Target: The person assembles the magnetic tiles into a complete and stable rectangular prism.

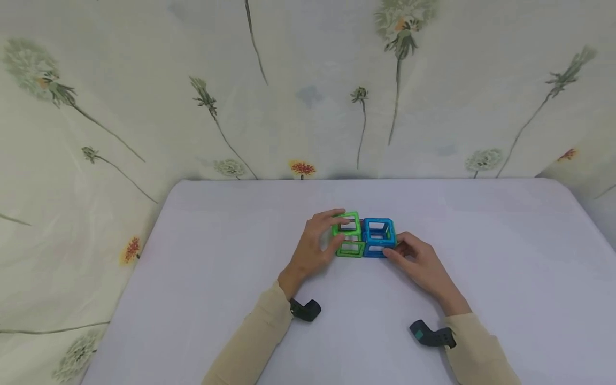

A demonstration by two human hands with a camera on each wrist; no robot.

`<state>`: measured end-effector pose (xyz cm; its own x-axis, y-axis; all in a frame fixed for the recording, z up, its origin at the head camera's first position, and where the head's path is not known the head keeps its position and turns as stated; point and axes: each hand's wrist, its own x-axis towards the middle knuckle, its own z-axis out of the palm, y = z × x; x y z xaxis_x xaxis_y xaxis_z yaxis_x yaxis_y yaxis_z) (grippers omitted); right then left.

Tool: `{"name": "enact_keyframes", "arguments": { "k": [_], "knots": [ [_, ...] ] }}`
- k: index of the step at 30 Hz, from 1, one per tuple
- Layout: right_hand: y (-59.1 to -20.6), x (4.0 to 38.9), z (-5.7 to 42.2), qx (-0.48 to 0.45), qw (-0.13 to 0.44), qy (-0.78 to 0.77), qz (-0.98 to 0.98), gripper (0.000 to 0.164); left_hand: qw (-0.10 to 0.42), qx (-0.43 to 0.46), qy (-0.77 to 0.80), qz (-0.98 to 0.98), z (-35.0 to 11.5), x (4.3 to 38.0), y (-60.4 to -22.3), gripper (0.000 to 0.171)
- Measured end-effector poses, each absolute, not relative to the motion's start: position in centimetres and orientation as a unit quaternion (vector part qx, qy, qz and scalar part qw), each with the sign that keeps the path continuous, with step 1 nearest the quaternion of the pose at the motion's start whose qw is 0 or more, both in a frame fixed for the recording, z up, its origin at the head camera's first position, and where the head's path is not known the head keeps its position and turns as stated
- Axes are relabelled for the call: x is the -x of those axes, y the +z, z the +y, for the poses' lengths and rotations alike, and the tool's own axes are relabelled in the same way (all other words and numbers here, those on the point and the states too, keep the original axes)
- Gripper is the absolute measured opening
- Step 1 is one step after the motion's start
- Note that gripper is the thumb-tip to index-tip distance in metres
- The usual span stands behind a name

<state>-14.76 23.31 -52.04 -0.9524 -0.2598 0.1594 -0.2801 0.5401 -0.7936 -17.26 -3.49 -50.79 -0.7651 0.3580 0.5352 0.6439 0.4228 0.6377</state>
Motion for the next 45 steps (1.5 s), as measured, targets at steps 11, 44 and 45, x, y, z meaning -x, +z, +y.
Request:
{"name": "enact_keyframes", "arguments": {
  "k": [11,44,45],
  "knots": [
    [-51.83,14.75,23.4,-0.154,0.016,0.451,-0.879,0.018,0.161,0.324,-0.422,-0.831,-3.11,17.4,-50.75,0.027],
    [-52.23,14.37,23.16,-0.155,0.028,0.442,-0.883,0.019,0.144,0.339,-0.397,-0.841,-3.16,17.11,-50.99,0.024],
    [-52.22,14.38,23.15,-0.156,0.03,0.441,-0.883,0.019,0.143,0.339,-0.397,-0.841,-3.15,17.12,-50.99,0.024]
  ]
}}
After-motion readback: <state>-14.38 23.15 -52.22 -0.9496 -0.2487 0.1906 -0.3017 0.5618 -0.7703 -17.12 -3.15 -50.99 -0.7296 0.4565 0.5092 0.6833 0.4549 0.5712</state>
